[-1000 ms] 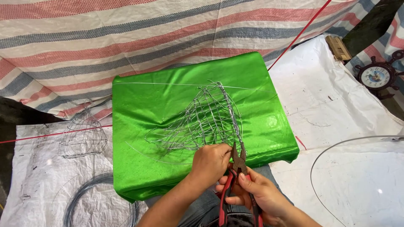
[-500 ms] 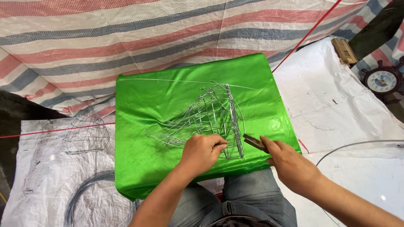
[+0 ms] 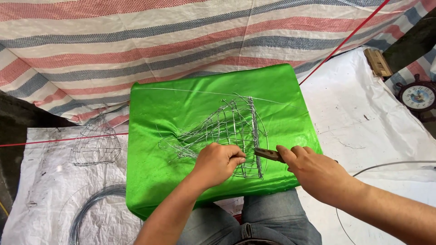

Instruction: Refining the structure of a wire cage by cutting excess wire and bending ends using pliers.

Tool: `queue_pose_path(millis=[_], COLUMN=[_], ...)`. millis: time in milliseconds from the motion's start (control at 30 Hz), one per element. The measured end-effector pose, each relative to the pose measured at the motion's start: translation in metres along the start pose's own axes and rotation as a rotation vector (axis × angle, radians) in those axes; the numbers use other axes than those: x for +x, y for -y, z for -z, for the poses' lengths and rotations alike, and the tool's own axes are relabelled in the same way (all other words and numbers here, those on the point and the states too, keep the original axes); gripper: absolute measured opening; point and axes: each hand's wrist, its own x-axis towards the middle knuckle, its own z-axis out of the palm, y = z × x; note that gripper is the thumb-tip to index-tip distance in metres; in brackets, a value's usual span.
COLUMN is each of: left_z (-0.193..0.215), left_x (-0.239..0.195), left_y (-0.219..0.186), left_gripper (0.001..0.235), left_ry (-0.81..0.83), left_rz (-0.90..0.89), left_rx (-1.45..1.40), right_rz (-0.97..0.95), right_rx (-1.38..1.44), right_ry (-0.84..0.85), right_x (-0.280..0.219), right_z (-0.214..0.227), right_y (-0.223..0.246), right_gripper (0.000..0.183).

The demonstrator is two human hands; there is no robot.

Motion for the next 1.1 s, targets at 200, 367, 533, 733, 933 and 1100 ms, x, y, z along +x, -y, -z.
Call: queue_pose_path(millis=[200, 367, 533, 733, 933, 1100], left_z=[0.003, 0.032, 0.068, 0.088, 0.091, 0.090], left_x=[0.003, 0.014, 0.022, 0.026, 0.031, 0.028], left_y=[0.003, -0.002, -0.011, -0.002, 0.011, 0.002], left_gripper=[0.008, 0.009, 0.009, 0.009, 0.016, 0.008], left_ry=[0.012, 0.134, 0.244, 0.361, 0.481, 0.452], left_rz=[0.000, 0.001, -0.040, -0.103, -0.141, -0.105], left_rx=[0.024, 0.024, 0.016, -0.159, -0.434, -0.018], right_rz=[0.060, 0.055, -0.001, 0.038, 0.091, 0.008], right_rx=[-0.074, -0.059, 0.153, 0.492, 0.727, 0.831], right_ry=[0.033, 0.109, 0.188, 0.216, 0.074, 0.204], right_x=[0.009, 0.018, 0.022, 0.021, 0.033, 0.028], right_z=[0.001, 0.008, 0.034, 0.035, -0.009, -0.001], right_y=[-0.003, -0.005, -0.001, 0.004, 0.015, 0.021], right_gripper=[0.066, 0.044, 0.037, 0.032, 0.038, 0.042])
